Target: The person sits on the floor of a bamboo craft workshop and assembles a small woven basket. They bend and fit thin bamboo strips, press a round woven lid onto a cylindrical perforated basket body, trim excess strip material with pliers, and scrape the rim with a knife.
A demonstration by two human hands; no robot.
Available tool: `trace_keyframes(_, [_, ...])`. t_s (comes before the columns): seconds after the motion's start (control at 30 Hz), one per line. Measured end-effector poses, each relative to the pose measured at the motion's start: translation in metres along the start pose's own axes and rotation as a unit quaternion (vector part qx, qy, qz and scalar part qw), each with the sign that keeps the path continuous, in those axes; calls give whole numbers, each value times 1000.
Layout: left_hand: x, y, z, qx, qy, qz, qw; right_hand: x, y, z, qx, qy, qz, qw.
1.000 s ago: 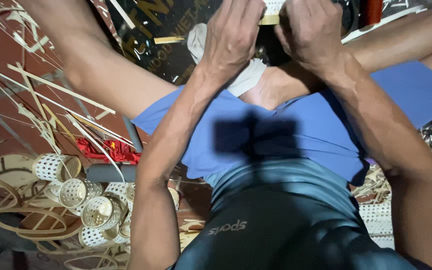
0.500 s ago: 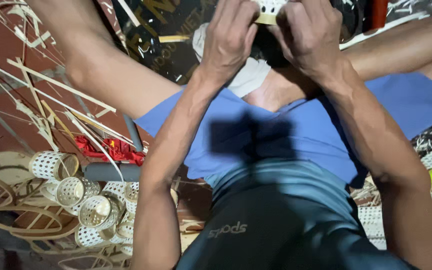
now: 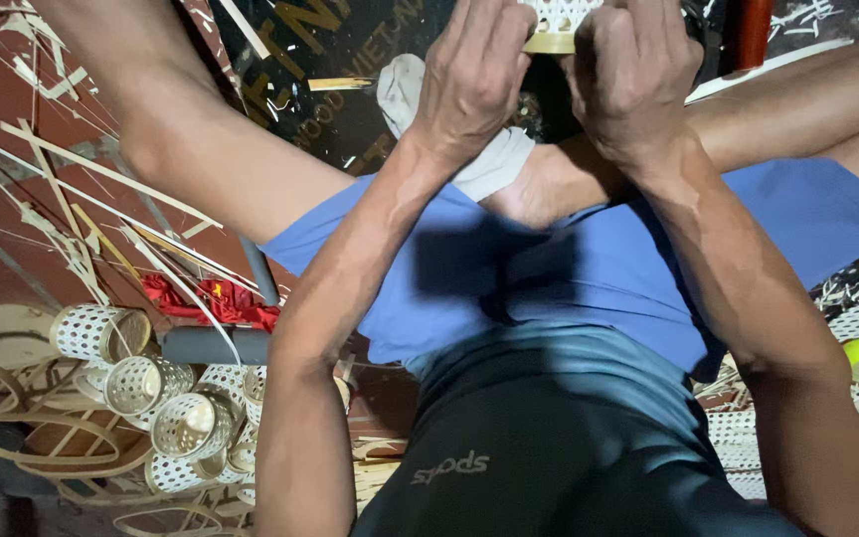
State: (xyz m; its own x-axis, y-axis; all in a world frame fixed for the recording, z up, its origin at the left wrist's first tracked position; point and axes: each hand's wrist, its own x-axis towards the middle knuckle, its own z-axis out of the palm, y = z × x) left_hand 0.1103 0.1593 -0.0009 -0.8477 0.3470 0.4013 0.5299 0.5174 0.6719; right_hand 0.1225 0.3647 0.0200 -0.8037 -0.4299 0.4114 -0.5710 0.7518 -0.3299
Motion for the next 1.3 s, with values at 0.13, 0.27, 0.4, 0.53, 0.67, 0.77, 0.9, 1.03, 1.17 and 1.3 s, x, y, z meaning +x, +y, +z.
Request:
trace_keyframes(0.13, [-2,-4,3,16,-13,2,1000,2,2,1,-18,-16,-7,1000])
trace_keyframes(0.27, [-1,0,5,36,-6,17,999,-8,7,2,3,-26,0,1000])
trace_keyframes(0.4, [-1,14,-6,24,3,13,1000,-22,7,6,61,-28,51,996])
trace_keyframes(0.53, [-4,17,-25,30,42,-52,997,-17,-4,16,320,-2,244,916])
trace_keyframes(0.67, [-7,12,-27,39,29,-46,998,-2,-10,6,250,-13,144,957])
trace_keyframes(0.77, [-9,11,-24,45,14,-30,998,6,-13,-3,99,44,-4,994])
trace_keyframes(0.9, [-10,10,-24,68,26,-19,997,21,-9,10,112,8,-47,993])
trace_keyframes(1.03, [-9,6,-25,78,49,-31,995,29,-2,25,67,-23,-60,996])
trace_keyframes(1.17, [-12,-1,-21,93,28,-48,994,30,0,27,6,-7,-99,995])
trace_keyframes(1.3, [-16,-8,-14,100,19,-38,994,25,5,26,-13,-29,-107,994])
